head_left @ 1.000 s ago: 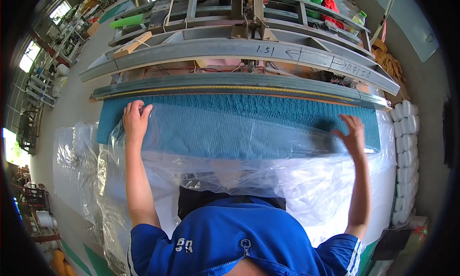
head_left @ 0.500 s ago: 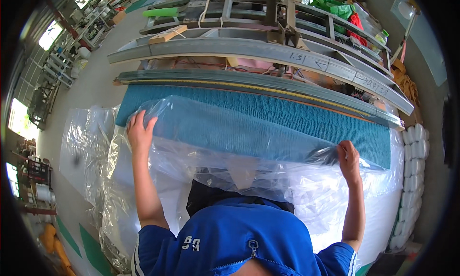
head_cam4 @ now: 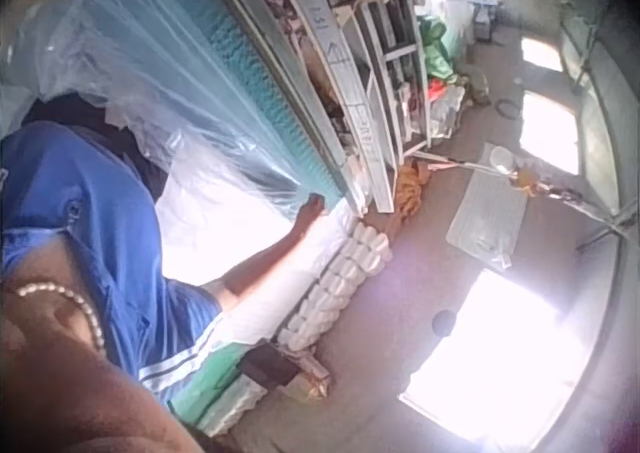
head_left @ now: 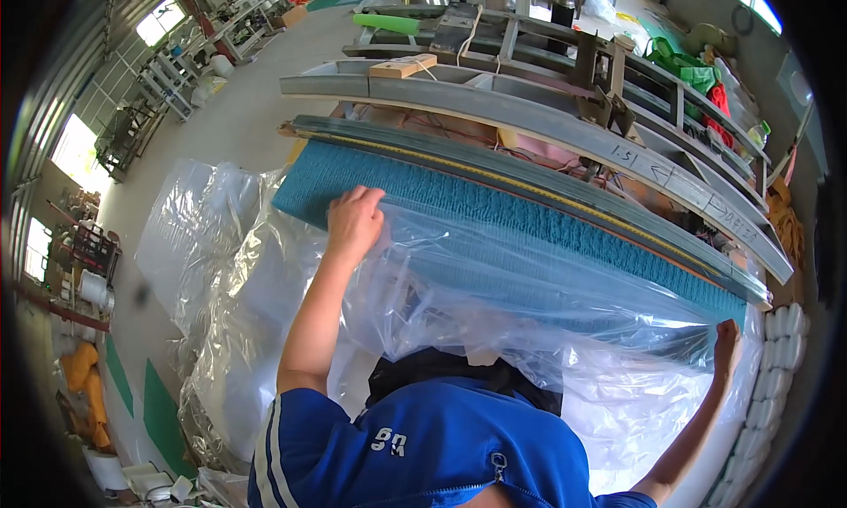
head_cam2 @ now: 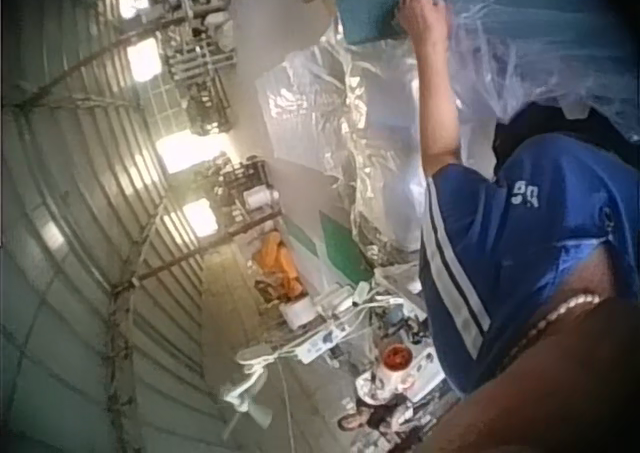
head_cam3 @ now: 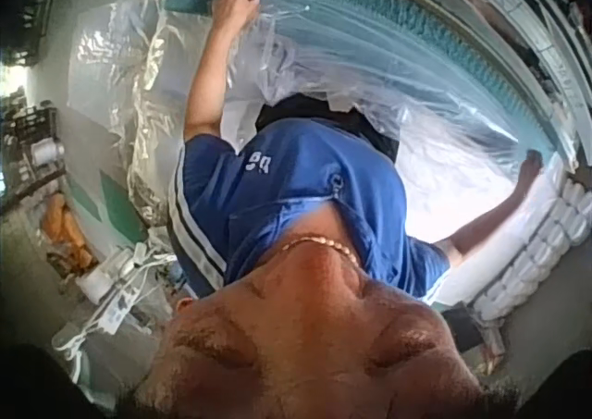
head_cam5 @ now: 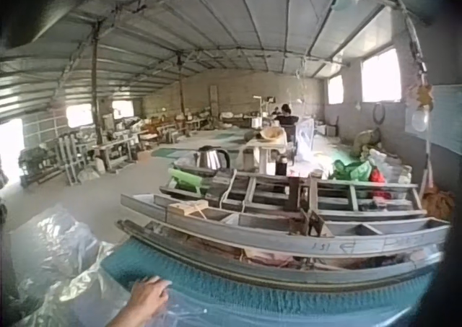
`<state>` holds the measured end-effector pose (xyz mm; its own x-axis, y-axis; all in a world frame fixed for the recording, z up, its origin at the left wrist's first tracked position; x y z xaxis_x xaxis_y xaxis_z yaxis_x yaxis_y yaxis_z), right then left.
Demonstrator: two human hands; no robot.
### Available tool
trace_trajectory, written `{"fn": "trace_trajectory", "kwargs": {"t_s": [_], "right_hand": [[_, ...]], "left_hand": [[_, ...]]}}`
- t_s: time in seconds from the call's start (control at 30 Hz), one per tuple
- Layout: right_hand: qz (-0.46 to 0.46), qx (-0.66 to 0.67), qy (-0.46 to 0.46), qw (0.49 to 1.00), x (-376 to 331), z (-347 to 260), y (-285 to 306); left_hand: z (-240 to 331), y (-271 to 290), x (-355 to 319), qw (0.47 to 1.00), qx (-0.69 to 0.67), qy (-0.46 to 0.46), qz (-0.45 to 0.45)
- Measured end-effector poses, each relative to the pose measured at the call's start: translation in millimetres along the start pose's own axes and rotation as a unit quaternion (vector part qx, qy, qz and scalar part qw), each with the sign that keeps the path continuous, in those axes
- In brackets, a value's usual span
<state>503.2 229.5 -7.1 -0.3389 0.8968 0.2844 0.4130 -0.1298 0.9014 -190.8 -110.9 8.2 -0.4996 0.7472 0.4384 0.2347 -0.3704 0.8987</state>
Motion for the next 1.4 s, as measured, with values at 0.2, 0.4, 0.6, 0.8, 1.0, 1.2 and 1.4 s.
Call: {"fn": "trace_trajectory", "kwargs": {"t_s": [0.2,0.4,0.6,0.8,1.0,1.2,1.4], "right_hand": [[0.043,-0.071,-0.035,0.996,-4,8,-33],[0.041,-0.080,-0.066,0.994,-7,16,-32],[0.062,-0.041,-0.057,0.996,-6,18,-32],[0.033,0.162,-0.005,0.986,-2,-6,-15],[0.021,0.141,0.027,0.989,-16,-16,-27],[0.018,0.129,0.002,0.991,-24,-18,-23],[0.007,0.141,0.002,0.990,-20,-24,-24]], "left_hand": [[-106,6,3,0.958,0.082,0.263,0.080],[-89,7,4,0.821,-0.382,0.406,-0.126],[-87,-7,19,0.773,-0.541,0.308,-0.121],[-120,25,64,0.880,-0.368,0.230,0.191],[-97,-41,27,0.986,0.089,0.124,0.068],[-111,-35,23,0.978,0.053,0.199,0.016],[-145,-34,17,0.930,-0.248,0.266,-0.057]]}}
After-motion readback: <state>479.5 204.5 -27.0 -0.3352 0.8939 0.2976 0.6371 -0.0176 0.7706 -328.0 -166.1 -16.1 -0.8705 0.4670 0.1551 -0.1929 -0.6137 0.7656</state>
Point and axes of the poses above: each hand's wrist, its own x-axis towards the middle knuckle, its own y-axis out of the back of the hand, z = x × y, the point moved 3 cm from there along x, towards the middle knuckle, and after that the axes turned 8 degrees about x, right-handed, at the moved point
